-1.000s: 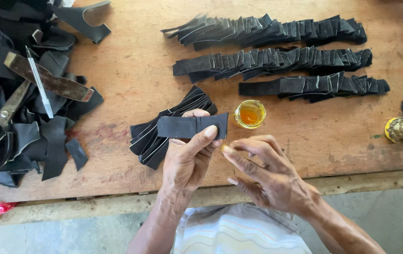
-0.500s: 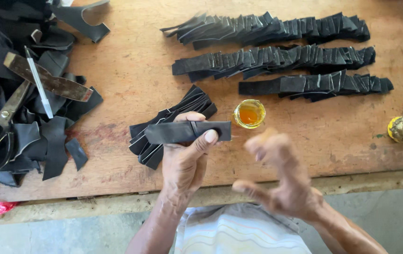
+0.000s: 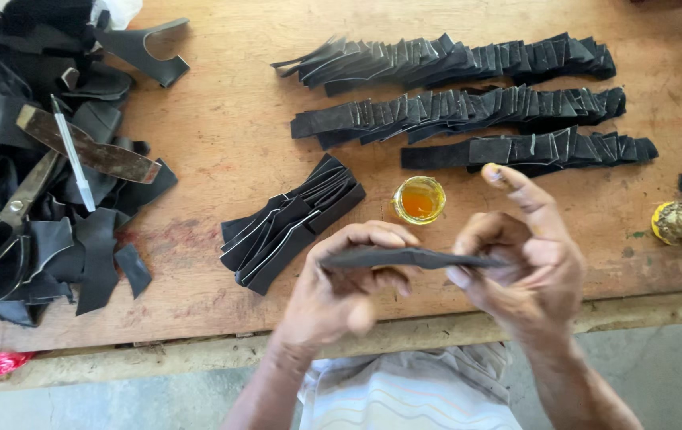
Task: The person repeatedly picks small black rubber pieces from a stack, dips a finger into a small jar of yellow glue, and applies the glue to the edge of each piece before placing it onto a growing row on the table. The process is repeated continuously throughout the clip.
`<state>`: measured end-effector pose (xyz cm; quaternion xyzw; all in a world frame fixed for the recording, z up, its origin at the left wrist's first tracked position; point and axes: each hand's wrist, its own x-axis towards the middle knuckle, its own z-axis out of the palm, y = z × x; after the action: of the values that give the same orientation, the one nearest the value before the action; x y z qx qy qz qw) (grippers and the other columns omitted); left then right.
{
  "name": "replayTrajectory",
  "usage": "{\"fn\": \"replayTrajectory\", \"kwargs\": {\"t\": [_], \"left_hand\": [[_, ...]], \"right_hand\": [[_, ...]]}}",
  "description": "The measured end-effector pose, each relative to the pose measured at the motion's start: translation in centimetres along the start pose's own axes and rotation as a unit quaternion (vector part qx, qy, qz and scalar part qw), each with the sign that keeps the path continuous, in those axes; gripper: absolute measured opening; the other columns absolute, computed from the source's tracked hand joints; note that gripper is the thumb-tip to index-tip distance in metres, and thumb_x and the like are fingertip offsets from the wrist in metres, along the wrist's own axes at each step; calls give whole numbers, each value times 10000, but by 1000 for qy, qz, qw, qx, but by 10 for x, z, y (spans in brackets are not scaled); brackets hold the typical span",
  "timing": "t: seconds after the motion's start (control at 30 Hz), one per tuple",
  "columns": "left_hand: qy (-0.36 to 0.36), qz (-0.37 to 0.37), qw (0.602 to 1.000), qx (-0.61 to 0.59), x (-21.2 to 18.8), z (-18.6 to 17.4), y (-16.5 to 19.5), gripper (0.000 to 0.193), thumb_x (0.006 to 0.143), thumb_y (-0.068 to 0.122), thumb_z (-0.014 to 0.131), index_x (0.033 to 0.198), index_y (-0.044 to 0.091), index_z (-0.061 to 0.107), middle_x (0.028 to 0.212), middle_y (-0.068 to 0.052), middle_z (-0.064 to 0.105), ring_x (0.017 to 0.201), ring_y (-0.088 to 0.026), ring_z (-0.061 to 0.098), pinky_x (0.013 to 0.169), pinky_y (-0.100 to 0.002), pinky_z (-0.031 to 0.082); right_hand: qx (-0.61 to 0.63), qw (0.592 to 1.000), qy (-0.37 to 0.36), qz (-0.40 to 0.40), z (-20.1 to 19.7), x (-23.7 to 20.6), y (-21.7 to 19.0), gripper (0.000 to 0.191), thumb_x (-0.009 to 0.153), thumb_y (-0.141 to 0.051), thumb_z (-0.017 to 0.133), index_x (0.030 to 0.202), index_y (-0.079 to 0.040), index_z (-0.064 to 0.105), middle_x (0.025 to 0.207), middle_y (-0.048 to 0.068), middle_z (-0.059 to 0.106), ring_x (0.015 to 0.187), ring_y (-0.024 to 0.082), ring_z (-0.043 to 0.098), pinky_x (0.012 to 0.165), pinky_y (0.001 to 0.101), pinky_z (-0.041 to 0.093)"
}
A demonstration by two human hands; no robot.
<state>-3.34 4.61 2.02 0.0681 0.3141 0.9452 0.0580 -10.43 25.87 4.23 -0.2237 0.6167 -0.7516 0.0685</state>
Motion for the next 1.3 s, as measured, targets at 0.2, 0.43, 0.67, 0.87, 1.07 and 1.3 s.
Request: {"fn": "replayTrajectory", "kwargs": {"t": [0.2, 0.43, 0.67, 0.87, 1.07, 1.3], "left_hand": [[-150, -111, 982, 0, 12, -12, 32, 733, 975, 607, 670, 1284, -57, 620, 1309, -240, 644, 1127, -282, 711, 990, -378, 593], [-37, -192, 981, 18, 24, -13, 26, 333, 1045, 240, 646, 1190, -43, 551, 1155, -296, 685, 970, -323, 731, 864, -407, 617], [15, -170, 984, -56, 31, -11, 34, 302, 1027, 206, 660, 1200, -23, 567, 1133, -263, 713, 913, -304, 743, 793, -385, 623], [30, 17, 875, 482, 33, -28, 93, 331, 917, 31, 719, 1237, 36, 637, 1174, -112, 730, 1037, -232, 729, 920, -360, 634], [3, 125, 673, 729, 77, -66, 115, 337, 918, -83, 694, 1215, 76, 704, 1326, -123, 676, 1188, -251, 683, 993, -353, 569], [17, 102, 701, 706, 96, -96, 103, 328, 875, -108, 677, 1151, 68, 704, 1379, -92, 633, 1292, -286, 615, 1043, -381, 530]], "right_hand": [[11, 998, -58, 22, -11, 11, -13, 853, 826, 74, 762, 1579, 45, 361, 917, 105, 687, 843, 127, 678, 755, 237, 571], [-10, 994, -26, 102, -3, 22, -5, 878, 838, 71, 753, 1605, 31, 328, 1019, 133, 660, 921, 125, 634, 816, 224, 525], [-82, 997, -9, 3, -9, 21, -2, 957, 844, -23, 801, 1641, -33, 271, 1314, 99, 558, 1126, 146, 591, 934, 288, 556], [-95, 995, 5, -6, -28, -3, -8, 825, 932, -71, 781, 1604, -43, 303, 1282, 87, 561, 1078, 128, 573, 905, 254, 557], [-114, 993, 9, 3, -35, -12, -3, 795, 937, -140, 781, 1582, -46, 326, 1322, 106, 565, 1148, 148, 593, 921, 271, 555], [-130, 991, 18, -6, -41, -18, -2, 773, 949, -173, 786, 1576, -52, 349, 1305, 98, 569, 1125, 136, 575, 922, 265, 542]]}}
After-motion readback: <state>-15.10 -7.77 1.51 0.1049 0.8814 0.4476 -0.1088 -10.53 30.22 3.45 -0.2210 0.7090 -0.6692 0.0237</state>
